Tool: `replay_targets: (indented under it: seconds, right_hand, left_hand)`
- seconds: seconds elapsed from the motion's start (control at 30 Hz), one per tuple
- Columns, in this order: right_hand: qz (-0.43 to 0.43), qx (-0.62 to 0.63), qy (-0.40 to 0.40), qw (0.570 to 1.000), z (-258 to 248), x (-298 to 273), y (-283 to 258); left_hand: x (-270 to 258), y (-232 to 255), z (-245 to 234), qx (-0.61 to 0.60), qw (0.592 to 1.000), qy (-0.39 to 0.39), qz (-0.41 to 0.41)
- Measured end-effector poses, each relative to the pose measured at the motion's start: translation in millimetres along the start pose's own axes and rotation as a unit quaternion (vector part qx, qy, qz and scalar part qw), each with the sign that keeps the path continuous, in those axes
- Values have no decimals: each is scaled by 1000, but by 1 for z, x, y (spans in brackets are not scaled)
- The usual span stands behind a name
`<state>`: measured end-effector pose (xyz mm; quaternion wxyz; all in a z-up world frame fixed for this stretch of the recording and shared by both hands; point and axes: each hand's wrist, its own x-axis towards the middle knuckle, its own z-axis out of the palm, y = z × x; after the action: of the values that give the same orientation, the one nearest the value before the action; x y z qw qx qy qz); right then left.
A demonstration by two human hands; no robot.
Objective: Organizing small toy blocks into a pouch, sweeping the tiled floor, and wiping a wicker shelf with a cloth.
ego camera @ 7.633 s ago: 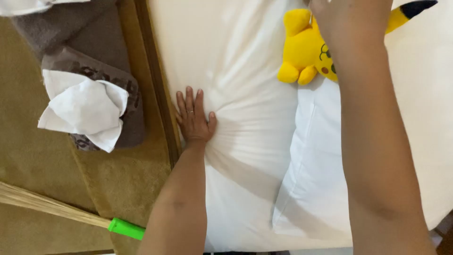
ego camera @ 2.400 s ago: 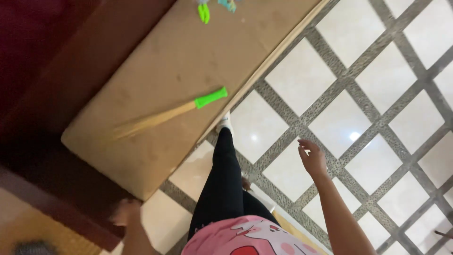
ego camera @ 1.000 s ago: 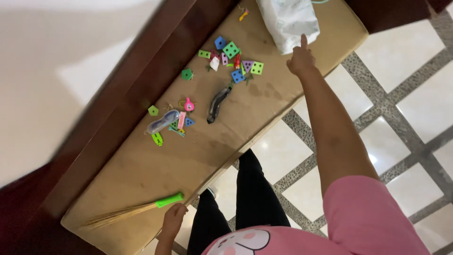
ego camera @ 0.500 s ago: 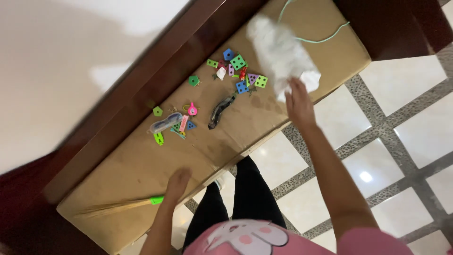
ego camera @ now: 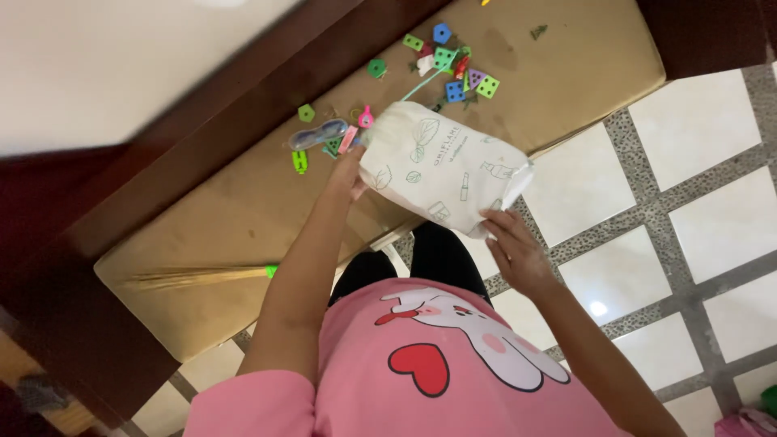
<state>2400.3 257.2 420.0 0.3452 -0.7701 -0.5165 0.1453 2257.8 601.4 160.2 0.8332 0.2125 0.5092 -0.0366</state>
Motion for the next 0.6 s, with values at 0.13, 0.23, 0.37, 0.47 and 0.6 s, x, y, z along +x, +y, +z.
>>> replay_targets:
  seconds: [0.13, 0.23, 0.37, 0.47, 0.6]
  right_hand:
    - [84, -33, -112, 990, 36, -19, 17]
    - [128, -38, -143, 981, 55, -4, 10]
    - [189, 154, -30, 969, 72, 60, -60]
    - [194, 363, -41, 910, 117, 95, -90]
    - [221, 363, -99, 900, 182, 117, -132]
  left_hand:
    - [-91, 25, 5, -21, 982, -46, 183]
    - [-177, 34, 8, 57, 972, -92, 207]
    - [-224, 2, -28, 145, 937, -186, 258]
    - [-256, -11, -43, 218, 923, -160, 275]
    - [-282, -23, -65, 218, 911, -148, 316]
